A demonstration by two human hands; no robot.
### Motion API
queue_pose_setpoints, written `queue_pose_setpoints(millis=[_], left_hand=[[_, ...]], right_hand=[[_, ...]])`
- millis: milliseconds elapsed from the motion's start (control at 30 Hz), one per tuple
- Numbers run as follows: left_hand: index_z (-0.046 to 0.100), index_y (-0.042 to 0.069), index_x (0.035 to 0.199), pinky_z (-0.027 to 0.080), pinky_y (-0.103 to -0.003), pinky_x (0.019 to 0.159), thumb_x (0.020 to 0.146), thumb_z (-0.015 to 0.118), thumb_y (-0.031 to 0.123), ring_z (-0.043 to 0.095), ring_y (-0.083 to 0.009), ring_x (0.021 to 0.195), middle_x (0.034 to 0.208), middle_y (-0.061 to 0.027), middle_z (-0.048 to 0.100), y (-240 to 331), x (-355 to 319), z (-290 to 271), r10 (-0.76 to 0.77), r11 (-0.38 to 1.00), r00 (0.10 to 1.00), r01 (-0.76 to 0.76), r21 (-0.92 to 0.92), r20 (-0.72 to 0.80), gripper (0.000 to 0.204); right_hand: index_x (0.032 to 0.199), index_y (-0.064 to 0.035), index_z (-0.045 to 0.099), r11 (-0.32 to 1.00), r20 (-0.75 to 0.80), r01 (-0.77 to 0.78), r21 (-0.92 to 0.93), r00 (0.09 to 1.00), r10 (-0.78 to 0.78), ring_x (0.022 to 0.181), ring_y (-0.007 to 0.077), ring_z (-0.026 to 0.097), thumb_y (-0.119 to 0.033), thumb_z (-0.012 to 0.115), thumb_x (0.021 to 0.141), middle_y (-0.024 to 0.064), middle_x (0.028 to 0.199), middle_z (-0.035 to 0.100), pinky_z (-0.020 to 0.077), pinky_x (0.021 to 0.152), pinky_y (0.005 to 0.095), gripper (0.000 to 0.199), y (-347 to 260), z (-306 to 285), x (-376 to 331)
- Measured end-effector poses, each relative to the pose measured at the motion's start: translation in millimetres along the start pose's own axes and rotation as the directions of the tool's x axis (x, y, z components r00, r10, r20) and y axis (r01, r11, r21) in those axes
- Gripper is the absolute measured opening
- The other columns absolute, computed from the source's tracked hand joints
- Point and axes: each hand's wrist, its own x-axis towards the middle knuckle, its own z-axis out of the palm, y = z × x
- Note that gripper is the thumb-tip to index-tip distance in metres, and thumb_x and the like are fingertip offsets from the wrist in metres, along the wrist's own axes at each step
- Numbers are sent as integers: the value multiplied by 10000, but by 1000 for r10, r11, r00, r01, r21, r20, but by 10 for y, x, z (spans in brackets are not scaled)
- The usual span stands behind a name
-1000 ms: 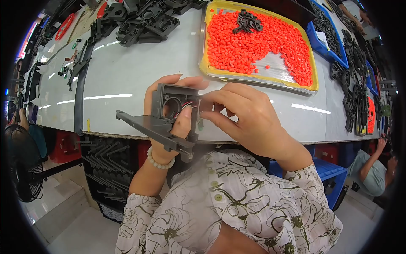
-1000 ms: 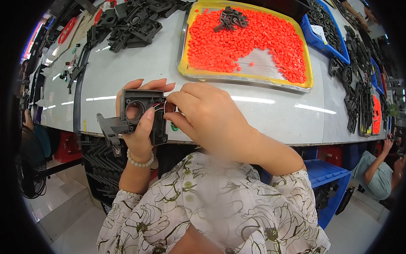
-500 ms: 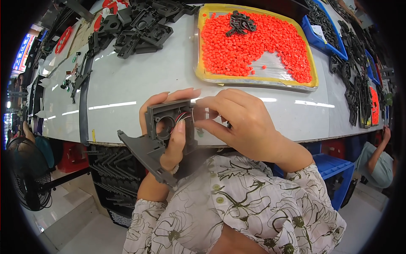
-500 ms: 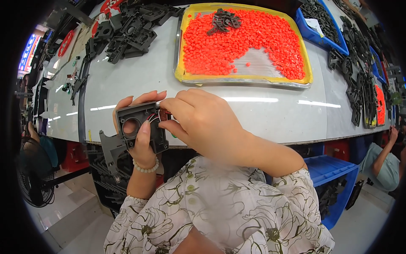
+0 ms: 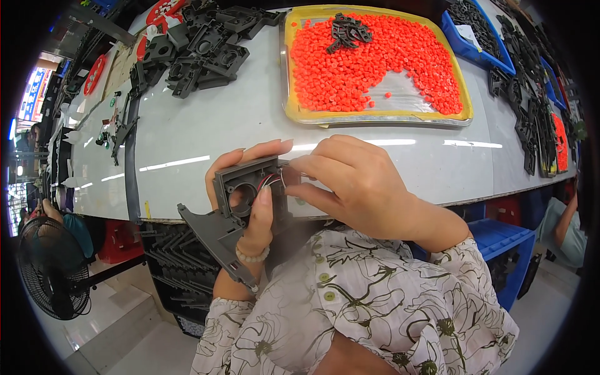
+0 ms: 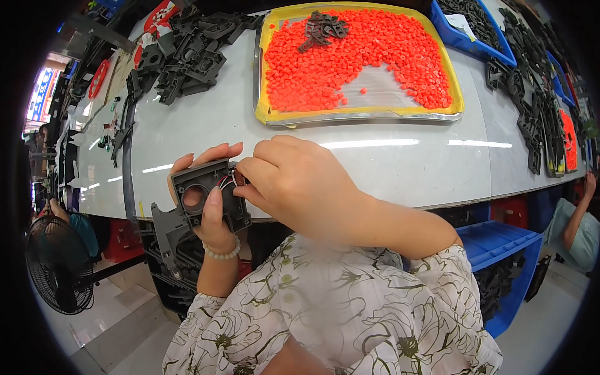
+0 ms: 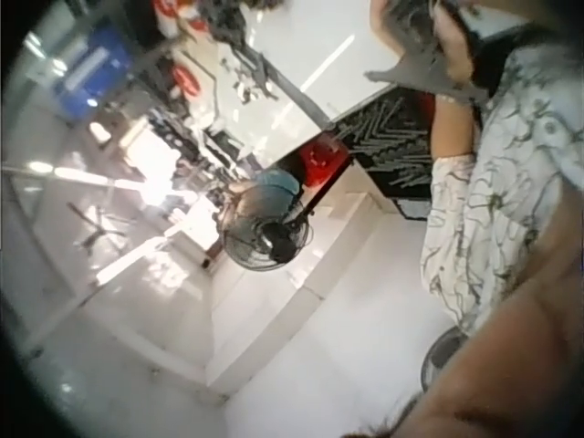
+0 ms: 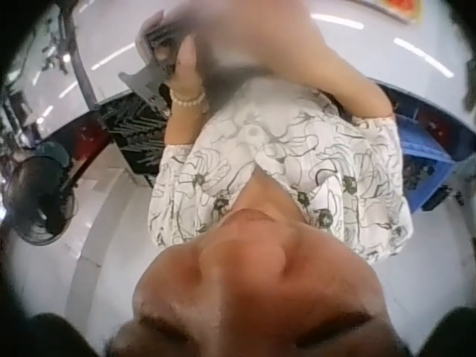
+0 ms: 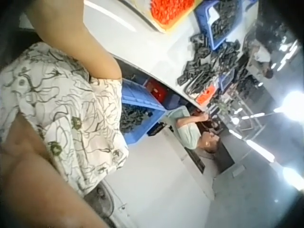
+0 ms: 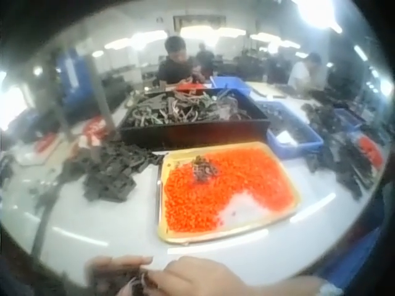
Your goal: The person assembles small plastic components by hand, taking red pieces and black pieces from a tray and fitting them together.
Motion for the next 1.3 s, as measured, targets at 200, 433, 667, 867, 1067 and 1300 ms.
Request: queue_pose_setpoints(millis=[200, 433, 667, 867, 1067, 1300], left_hand=[[271, 80, 1218, 433, -299, 845, 862, 464, 84, 529, -198, 987, 1174, -261, 499, 6, -8, -44, 36, 995, 997, -42, 94, 65, 405], [274, 74, 1213, 432, -303, 844, 862, 452, 70, 523, -186, 971, 1174, -245, 506, 37, -13, -4, 3, 994, 999, -7, 105, 32, 394], [282, 66, 1188, 416, -310, 881, 848, 449, 56, 525, -183, 989, 1151, -222, 527, 44, -34, 3, -75, 994, 997, 74, 83, 6, 379], [272, 65, 1202, 411, -323, 894, 851, 454, 68, 522, -202, 1009, 1158, -235, 516, 76, -10, 67, -77, 994, 997, 77, -83, -3, 395], [280, 38, 1196, 432, -340, 875, 851, 460, 71, 542, -219, 984, 1146, -239, 517, 27, -35, 16, -34, 994, 999, 30, 109, 29, 391], [315, 5, 1227, 452, -396, 887, 791, 457, 53, 530, -349, 1062, 1125, -266, 506, -46, 13, 86, -105, 994, 994, 105, 16, -29, 461]], right_hand=[[746, -31, 538, 999, 34, 23, -32, 999, -22, 661, 263, 533, -130, 667, 701, 80, 677, 492, 444, 589, 358, 168, -4, -18, -4], [725, -30, 505, 997, 47, 51, -59, 998, -48, 676, 267, 524, -121, 647, 710, 96, 686, 487, 433, 605, 353, 169, 9, 16, -9], [813, -35, 584, 996, 8, 79, -31, 997, -79, 603, 240, 540, -103, 735, 636, 70, 679, 516, 441, 531, 324, 242, 50, 45, -7], [754, -15, 519, 997, 78, -34, 69, 997, 29, 688, 287, 552, -104, 658, 688, 106, 706, 527, 457, 614, 370, 178, -9, -30, 1], [753, -12, 523, 997, 14, -44, 70, 999, 43, 664, 293, 557, -91, 643, 692, 109, 693, 542, 462, 595, 377, 157, 12, 25, -37], [769, -20, 536, 996, 44, -80, 31, 996, 78, 673, 277, 572, -95, 664, 673, 104, 715, 562, 468, 587, 367, 177, 157, 79, -38]])
